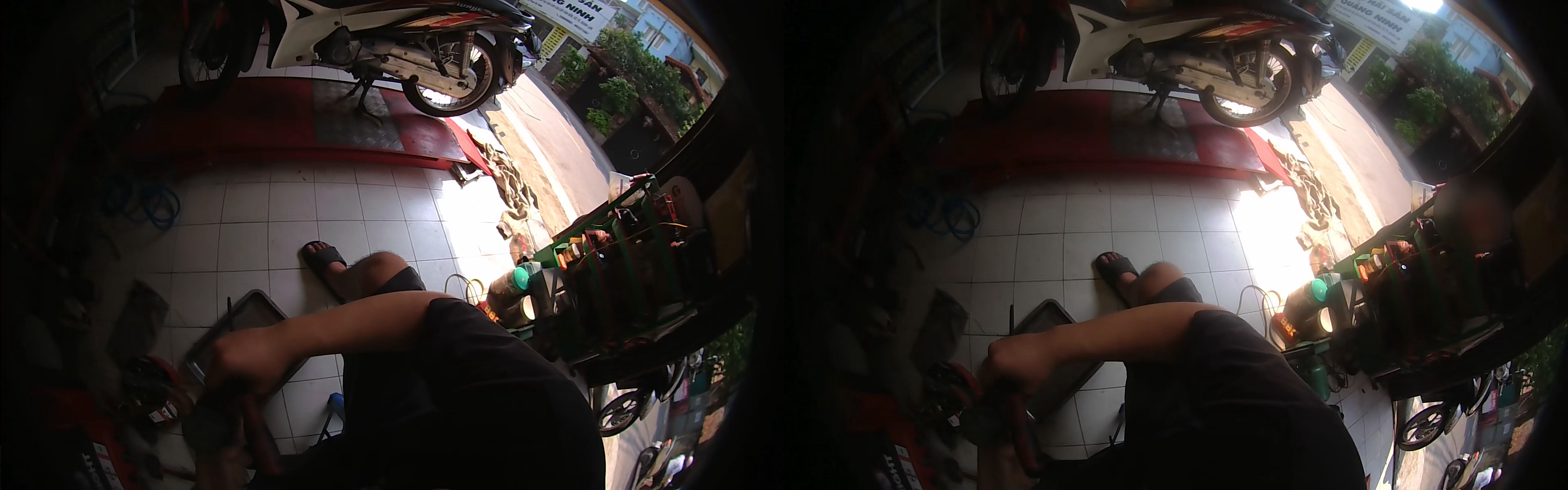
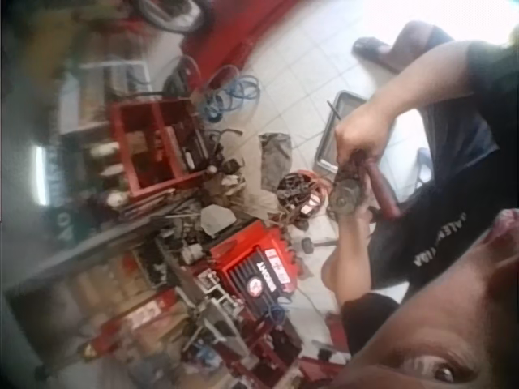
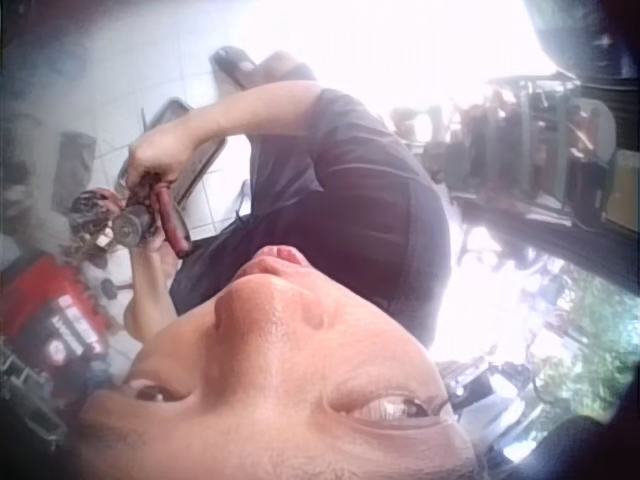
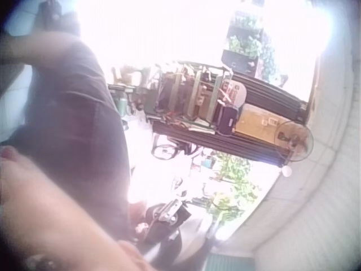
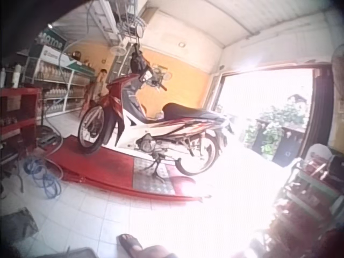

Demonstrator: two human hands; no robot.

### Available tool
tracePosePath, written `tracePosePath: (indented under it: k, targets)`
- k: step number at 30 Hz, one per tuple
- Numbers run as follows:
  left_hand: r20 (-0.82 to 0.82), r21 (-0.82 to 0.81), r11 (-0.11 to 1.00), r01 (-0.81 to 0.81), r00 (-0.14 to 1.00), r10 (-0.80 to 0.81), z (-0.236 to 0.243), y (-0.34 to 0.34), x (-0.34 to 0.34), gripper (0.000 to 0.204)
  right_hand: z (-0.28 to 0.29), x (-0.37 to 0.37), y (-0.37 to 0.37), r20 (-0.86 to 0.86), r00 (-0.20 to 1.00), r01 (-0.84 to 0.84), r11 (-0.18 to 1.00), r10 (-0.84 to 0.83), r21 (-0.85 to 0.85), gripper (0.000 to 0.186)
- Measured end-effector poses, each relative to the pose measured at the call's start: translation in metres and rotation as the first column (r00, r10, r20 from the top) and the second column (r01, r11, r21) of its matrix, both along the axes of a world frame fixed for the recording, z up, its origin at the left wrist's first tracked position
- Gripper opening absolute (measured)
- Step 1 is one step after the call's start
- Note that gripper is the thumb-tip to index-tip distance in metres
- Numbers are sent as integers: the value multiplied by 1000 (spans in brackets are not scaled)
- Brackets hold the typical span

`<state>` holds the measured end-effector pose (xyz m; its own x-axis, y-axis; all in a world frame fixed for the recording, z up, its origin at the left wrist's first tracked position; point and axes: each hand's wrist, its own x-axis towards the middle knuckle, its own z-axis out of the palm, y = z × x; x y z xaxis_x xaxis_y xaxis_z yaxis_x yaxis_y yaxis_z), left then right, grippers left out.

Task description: The person sits on a low stool and uses a screwdriver to disassemble a cylindrical motorcycle part over a metal tray. They remove small components and place them into the tray, then continue to manipulate the main part with the tool.

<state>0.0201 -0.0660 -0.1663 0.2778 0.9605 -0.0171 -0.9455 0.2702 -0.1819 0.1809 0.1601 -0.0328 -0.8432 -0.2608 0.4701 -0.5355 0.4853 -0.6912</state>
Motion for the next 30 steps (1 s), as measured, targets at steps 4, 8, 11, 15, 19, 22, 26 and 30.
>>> tracePosePath:
  k: [4, 8, 11, 15, 19, 22, 26, 30]
  targets:
    - [16, 141, 989, 53, 998, -56, 43, 21, 18, 93, -4, 2, 0, -20, 999, -29, 1000, 29, -1, 31]
    - [-130, -131, 988, -78, 990, 61, 31, 10, 5, 100, -2, -5, 2, 27, 996, -90, 996, 90, 24, 33]
    - [-427, -307, 925, -223, 901, 75, 33, 12, 13, 104, -7, 1, 2, 48, 997, -66, 998, 66, -2, 33]
    - [-789, -288, 876, -387, 614, 12, 75, 6, 46, 107, -7, 1, 2, 50, 998, -51, 998, 49, 32, 30]
    - [-380, -300, 936, -182, 923, 58, 75, 3, 32, 105, -1, -2, 2, 19, 996, -83, 996, 83, 24, 30]
    - [-804, -379, 858, -345, 582, -121, 131, 18, 57, 103, -7, 3, 2, 41, 998, -54, 999, 53, 10, 30]
    - [-572, -370, 885, -282, 820, 22, 77, 13, 34, 102, -2, 2, 2, 50, 997, -55, 998, 54, 8, 31]
    - [-520, -364, 897, -252, 854, 29, 61, 14, 28, 100, -4, 2, 3, 9, 998, -62, 998, 62, 13, 32]
